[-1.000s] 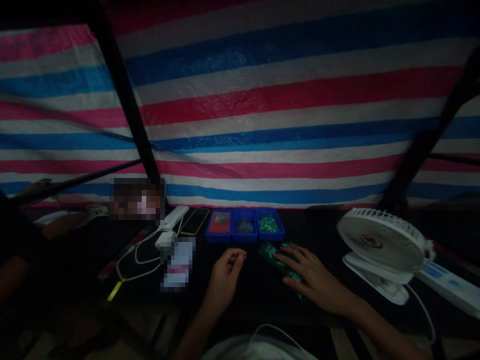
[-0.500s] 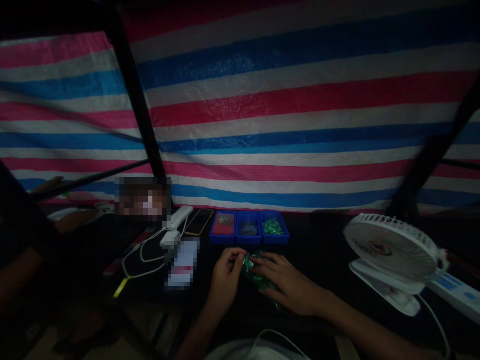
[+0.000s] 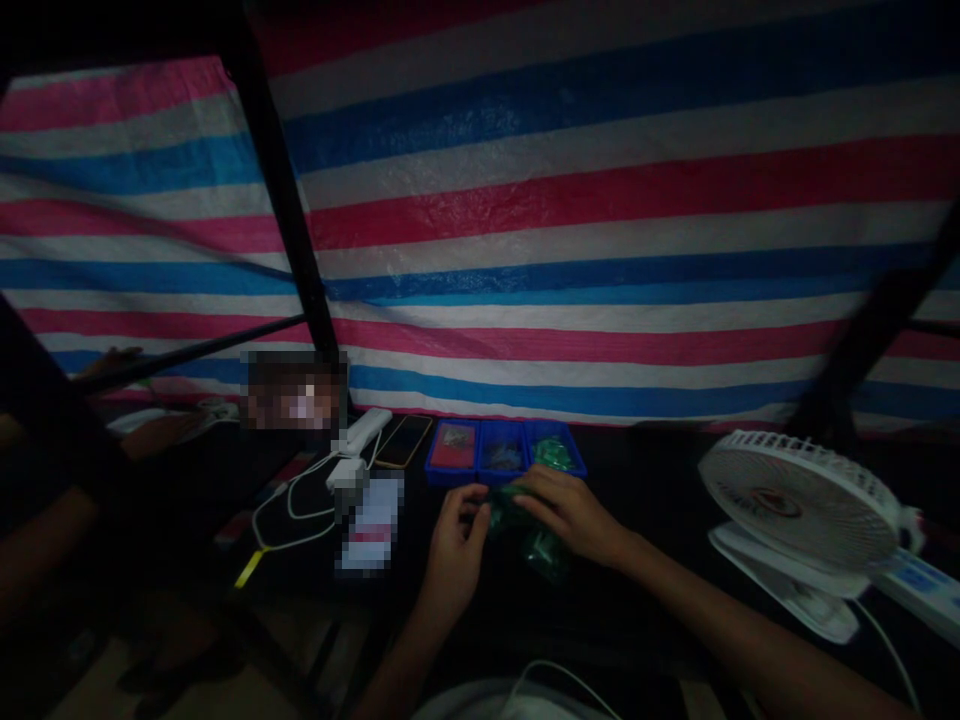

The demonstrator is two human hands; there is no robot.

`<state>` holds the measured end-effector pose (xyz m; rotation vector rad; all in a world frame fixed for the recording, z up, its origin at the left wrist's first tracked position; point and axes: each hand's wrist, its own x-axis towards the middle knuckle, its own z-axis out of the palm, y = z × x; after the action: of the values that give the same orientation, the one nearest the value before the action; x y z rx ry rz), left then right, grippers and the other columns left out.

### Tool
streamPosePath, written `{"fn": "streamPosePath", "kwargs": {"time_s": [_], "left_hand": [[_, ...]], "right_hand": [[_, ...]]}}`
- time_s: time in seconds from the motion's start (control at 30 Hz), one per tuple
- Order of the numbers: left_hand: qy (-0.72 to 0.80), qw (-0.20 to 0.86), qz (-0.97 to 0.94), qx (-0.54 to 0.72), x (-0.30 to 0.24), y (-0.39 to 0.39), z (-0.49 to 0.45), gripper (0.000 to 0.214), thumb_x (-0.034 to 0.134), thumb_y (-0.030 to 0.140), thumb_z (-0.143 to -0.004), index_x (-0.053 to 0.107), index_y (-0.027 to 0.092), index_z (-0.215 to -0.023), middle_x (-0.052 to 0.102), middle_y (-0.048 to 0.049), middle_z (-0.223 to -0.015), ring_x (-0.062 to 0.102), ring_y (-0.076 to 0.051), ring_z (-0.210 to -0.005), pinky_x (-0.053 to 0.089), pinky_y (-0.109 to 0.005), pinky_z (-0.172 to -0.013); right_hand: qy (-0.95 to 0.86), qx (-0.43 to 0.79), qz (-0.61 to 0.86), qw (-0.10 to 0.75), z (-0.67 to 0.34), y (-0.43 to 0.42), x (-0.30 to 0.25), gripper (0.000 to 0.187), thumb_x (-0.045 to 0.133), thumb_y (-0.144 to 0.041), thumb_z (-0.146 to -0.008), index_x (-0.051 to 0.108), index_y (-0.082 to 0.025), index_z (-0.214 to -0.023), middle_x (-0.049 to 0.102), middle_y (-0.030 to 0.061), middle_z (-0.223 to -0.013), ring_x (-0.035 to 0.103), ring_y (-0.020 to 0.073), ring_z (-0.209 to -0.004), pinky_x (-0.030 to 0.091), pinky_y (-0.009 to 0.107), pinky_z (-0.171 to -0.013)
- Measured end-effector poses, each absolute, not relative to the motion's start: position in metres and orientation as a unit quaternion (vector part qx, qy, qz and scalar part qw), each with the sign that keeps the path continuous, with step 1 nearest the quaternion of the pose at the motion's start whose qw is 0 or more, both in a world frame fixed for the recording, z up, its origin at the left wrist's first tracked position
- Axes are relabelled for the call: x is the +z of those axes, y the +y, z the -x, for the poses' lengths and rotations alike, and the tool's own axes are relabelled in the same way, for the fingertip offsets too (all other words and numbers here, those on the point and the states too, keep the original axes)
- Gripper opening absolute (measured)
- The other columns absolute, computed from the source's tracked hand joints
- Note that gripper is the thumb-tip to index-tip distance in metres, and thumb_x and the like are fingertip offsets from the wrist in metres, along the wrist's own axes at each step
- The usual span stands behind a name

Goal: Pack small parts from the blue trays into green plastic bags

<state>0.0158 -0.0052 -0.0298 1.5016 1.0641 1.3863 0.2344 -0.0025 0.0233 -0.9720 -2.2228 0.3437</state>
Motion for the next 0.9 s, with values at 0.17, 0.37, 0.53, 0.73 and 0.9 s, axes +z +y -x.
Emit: {"fn": "streamPosePath", "kwargs": {"time_s": [0.17, 0.37, 0.53, 0.73, 0.9], "left_hand": [[0.403, 0.444, -0.613, 0.514, -0.027, -0.007, -0.017, 0.034, 0.065, 0.045, -0.096, 0.07, 0.019, -0.117, 0.074, -0.0091, -0.107, 0.068, -0.021, -0.094, 0.052, -0.03, -0.079], [0.382, 0.463, -0.625, 0.499, -0.024, -0.009, -0.019, 0.032, 0.065, 0.05, -0.096, 0.068, 0.018, -0.092, 0.069, -0.0026, -0.083, 0.062, -0.017, -0.076, 0.048, -0.027, -0.072], [0.394, 0.459, -0.606, 0.517, -0.027, -0.009, -0.018, 0.039, 0.064, 0.055, -0.095, 0.059, 0.02, -0.08, 0.056, 0.0022, -0.071, 0.054, -0.014, -0.066, 0.042, -0.025, -0.064], [0.386, 0.475, -0.603, 0.512, -0.026, -0.009, -0.018, 0.038, 0.064, 0.055, -0.095, 0.062, 0.019, -0.085, 0.052, 0.0038, -0.071, 0.049, -0.013, -0.065, 0.039, -0.023, -0.06], [0.391, 0.466, -0.599, 0.52, -0.023, -0.011, -0.018, 0.041, 0.066, 0.057, -0.093, 0.064, 0.018, -0.081, 0.05, 0.0045, -0.067, 0.047, -0.012, -0.061, 0.038, -0.023, -0.059]], "right_hand": [[-0.749, 0.224, 0.426, 0.455, -0.216, 0.01, 0.003, 0.034, 0.061, -0.05, -0.103, 0.061, -0.021, -0.086, 0.061, -0.0006, -0.078, 0.056, 0.0171, -0.071, 0.043, 0.028, -0.066], [-0.722, 0.338, 0.412, 0.442, -0.202, 0.005, 0.001, 0.041, 0.053, -0.055, -0.105, 0.06, -0.02, -0.084, 0.055, -0.0031, -0.072, 0.053, 0.0148, -0.066, 0.04, 0.026, -0.062], [-0.754, 0.266, 0.385, 0.461, -0.204, 0.009, 0.004, 0.051, 0.054, -0.055, -0.105, 0.055, -0.02, -0.068, 0.05, -0.0013, -0.075, 0.049, 0.0165, -0.074, 0.041, 0.028, -0.072], [-0.714, 0.33, 0.399, 0.472, -0.212, 0.01, -0.005, 0.039, 0.067, -0.057, -0.096, 0.063, -0.02, -0.084, 0.052, -0.0021, -0.077, 0.048, 0.0168, -0.073, 0.04, 0.028, -0.068], [-0.697, 0.314, 0.41, 0.498, -0.216, 0.011, -0.007, 0.043, 0.073, -0.057, -0.091, 0.062, -0.019, -0.072, 0.047, -0.003, -0.07, 0.045, 0.0151, -0.067, 0.037, 0.027, -0.064]]}}
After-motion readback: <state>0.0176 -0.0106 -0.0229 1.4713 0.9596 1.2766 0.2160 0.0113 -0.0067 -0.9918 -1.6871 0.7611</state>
